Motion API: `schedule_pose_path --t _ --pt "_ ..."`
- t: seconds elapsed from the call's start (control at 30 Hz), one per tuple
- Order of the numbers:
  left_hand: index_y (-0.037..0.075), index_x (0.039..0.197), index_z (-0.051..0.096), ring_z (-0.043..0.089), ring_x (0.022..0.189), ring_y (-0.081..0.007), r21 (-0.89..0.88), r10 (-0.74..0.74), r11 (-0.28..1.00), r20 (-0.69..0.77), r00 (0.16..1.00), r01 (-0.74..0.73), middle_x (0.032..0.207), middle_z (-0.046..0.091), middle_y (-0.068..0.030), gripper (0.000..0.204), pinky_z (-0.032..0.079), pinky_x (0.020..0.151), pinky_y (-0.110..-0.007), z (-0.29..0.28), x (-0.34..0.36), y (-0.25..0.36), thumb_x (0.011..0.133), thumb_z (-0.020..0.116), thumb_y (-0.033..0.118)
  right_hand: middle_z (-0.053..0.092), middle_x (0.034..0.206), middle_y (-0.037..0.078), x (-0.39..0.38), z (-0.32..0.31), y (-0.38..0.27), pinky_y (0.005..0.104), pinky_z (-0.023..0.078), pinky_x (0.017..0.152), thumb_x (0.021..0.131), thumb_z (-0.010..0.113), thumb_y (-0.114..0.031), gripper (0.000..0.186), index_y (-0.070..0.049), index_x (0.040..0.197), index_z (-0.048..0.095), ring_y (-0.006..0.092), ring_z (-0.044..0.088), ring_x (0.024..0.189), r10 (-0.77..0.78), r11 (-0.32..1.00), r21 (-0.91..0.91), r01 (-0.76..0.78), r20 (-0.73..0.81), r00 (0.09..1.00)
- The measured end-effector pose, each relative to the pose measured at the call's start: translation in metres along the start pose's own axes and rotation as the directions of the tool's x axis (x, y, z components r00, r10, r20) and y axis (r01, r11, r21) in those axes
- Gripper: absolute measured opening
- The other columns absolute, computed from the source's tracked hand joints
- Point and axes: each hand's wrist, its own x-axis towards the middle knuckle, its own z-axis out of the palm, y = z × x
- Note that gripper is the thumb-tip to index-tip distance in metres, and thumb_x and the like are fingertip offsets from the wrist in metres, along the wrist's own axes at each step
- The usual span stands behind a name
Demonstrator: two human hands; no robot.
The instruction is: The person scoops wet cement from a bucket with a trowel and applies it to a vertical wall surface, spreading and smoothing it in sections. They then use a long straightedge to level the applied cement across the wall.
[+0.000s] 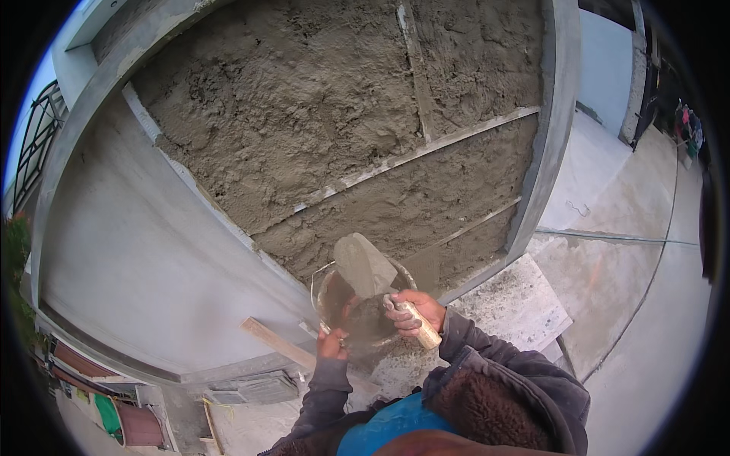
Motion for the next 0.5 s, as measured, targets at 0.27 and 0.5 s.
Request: schedule_pose_path --t 0.27,0.5 --pt "0.009 0.131 0.045 0.066 0.080 -0.0255 0.096 0.036 0.995 -0.118 0.992 -0.025 0.105 0.061 -0.0113 0.065 0.058 0.049 -0.039 -0.068 -0.062 0.093 0.069 0.047 -0.011 0.052 0.069 0.002 0.074 0.185 -0.062 0.0265 0.044 0.044 0.096 0.059 -0.018 0.013 -0.006 0.099 0.055 0.0092 0.048 0.047 -0.733 0.456 -0.397 0.796 0.339 0.589" --pt "0.004 0.133 0.045 0.066 0.081 -0.0226 0.158 0.207 0.970 -0.144 0.968 -0.184 0.106 0.062 -0.0112 0.063 0.056 0.051 -0.034 -0.152 -0.078 0.113 0.072 0.044 -0.012 0.065 0.080 0.008 0.169 0.243 -0.169 0.0332 0.051 0.059 0.093 0.065 -0.017 0.017 -0.004 0.101 0.058 0.0208 0.064 0.066 -0.531 -0.749 -0.649 0.133 0.467 -0.707"
